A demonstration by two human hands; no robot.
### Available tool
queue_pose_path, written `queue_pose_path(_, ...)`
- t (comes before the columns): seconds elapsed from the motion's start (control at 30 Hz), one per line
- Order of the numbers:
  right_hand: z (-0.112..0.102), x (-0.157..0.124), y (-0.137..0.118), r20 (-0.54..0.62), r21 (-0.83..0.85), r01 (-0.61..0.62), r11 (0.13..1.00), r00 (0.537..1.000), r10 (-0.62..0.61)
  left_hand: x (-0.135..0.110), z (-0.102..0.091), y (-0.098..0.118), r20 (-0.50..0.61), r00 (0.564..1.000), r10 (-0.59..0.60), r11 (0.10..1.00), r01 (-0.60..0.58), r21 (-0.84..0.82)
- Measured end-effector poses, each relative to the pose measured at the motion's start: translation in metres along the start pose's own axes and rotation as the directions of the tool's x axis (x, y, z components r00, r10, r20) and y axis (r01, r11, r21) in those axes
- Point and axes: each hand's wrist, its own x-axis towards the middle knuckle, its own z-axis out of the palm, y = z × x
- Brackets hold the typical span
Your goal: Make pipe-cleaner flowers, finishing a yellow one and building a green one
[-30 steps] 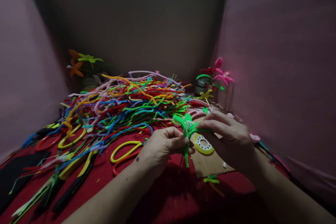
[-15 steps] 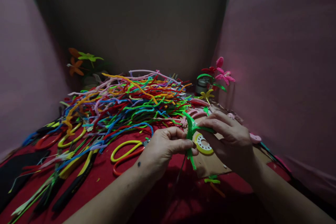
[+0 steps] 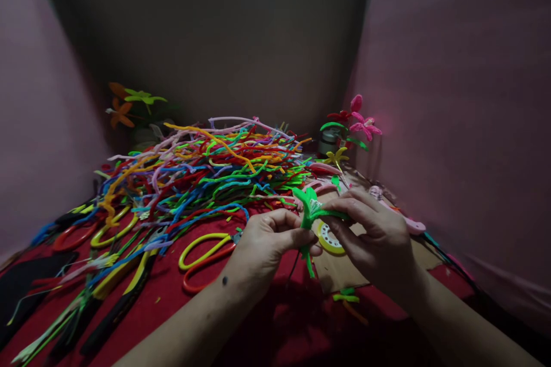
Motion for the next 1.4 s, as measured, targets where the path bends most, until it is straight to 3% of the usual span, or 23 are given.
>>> queue_pose_path(0.07,0.002,-0.009,-0.002,-0.088,0.067,-0.103,0.992,0.99,0.108,-0.001,0.0,0.001,-0.012,1.0,0.017,1.0,-0.017,0.003)
queue_pose_path(0.13,0.006,-0.019,-0.004,-0.159,0.199,-0.256,0.946,0.944,0.288,-0.002,0.001,0.002,-0.027,0.999,0.024,1.0,-0.024,0.007)
queue_pose_path(0.2,0.011,-0.027,-0.004,-0.016,0.396,-0.423,0.815,0.884,0.467,-0.004,0.003,0.004,-0.031,0.999,0.02,1.0,-0.019,0.018)
queue_pose_path(0.27,0.015,-0.03,-0.004,0.201,0.564,-0.557,0.61,0.809,0.553,-0.005,0.005,0.006,-0.013,1.0,0.014,0.999,-0.013,0.033)
queue_pose_path(0.37,0.019,-0.028,-0.003,0.382,0.709,-0.629,0.319,0.723,0.576,-0.007,0.007,0.007,0.006,1.0,-0.012,0.999,0.011,0.044)
queue_pose_path(0.47,0.02,-0.023,-0.004,0.456,0.748,-0.641,0.175,0.687,0.566,-0.007,0.007,0.007,0.027,0.998,-0.049,0.998,0.048,0.051)
queue_pose_path(0.6,0.024,-0.023,-0.005,0.47,0.778,-0.619,0.107,0.687,0.555,-0.007,0.005,0.005,0.035,0.997,-0.064,0.995,0.061,0.078)
queue_pose_path(0.77,0.032,-0.028,-0.004,0.465,0.847,-0.531,-0.01,0.732,0.498,-0.008,0.006,0.005,0.044,0.999,-0.006,0.987,-0.001,0.159)
queue_pose_path(0.93,0.034,-0.033,-0.005,0.458,0.87,-0.491,-0.044,0.772,0.44,-0.009,0.006,0.004,0.07,0.997,0.013,0.983,-0.025,0.183)
queue_pose_path(1.03,0.032,-0.033,-0.004,0.482,0.848,-0.528,-0.044,0.734,0.478,-0.008,0.004,0.003,0.095,0.995,-0.014,0.989,-0.001,0.149)
queue_pose_path(1.1,0.029,-0.031,-0.002,0.511,0.81,-0.586,-0.004,0.704,0.494,-0.007,0.002,0.003,0.12,0.992,-0.047,0.993,0.033,0.114)
queue_pose_path(1.2,0.023,-0.028,0.002,0.575,0.747,-0.661,0.066,0.693,0.436,-0.006,0.001,0.004,0.153,0.985,-0.08,0.994,0.068,0.08)
queue_pose_path(1.3,0.022,-0.029,0.004,0.648,0.722,-0.691,-0.037,0.656,0.387,-0.006,0.0,0.004,0.185,0.978,-0.096,0.994,0.086,0.064)
queue_pose_path(1.4,0.025,-0.035,0.005,0.667,0.712,-0.693,-0.116,0.614,0.422,-0.005,-0.002,0.002,0.215,0.97,-0.113,0.993,0.105,0.044)
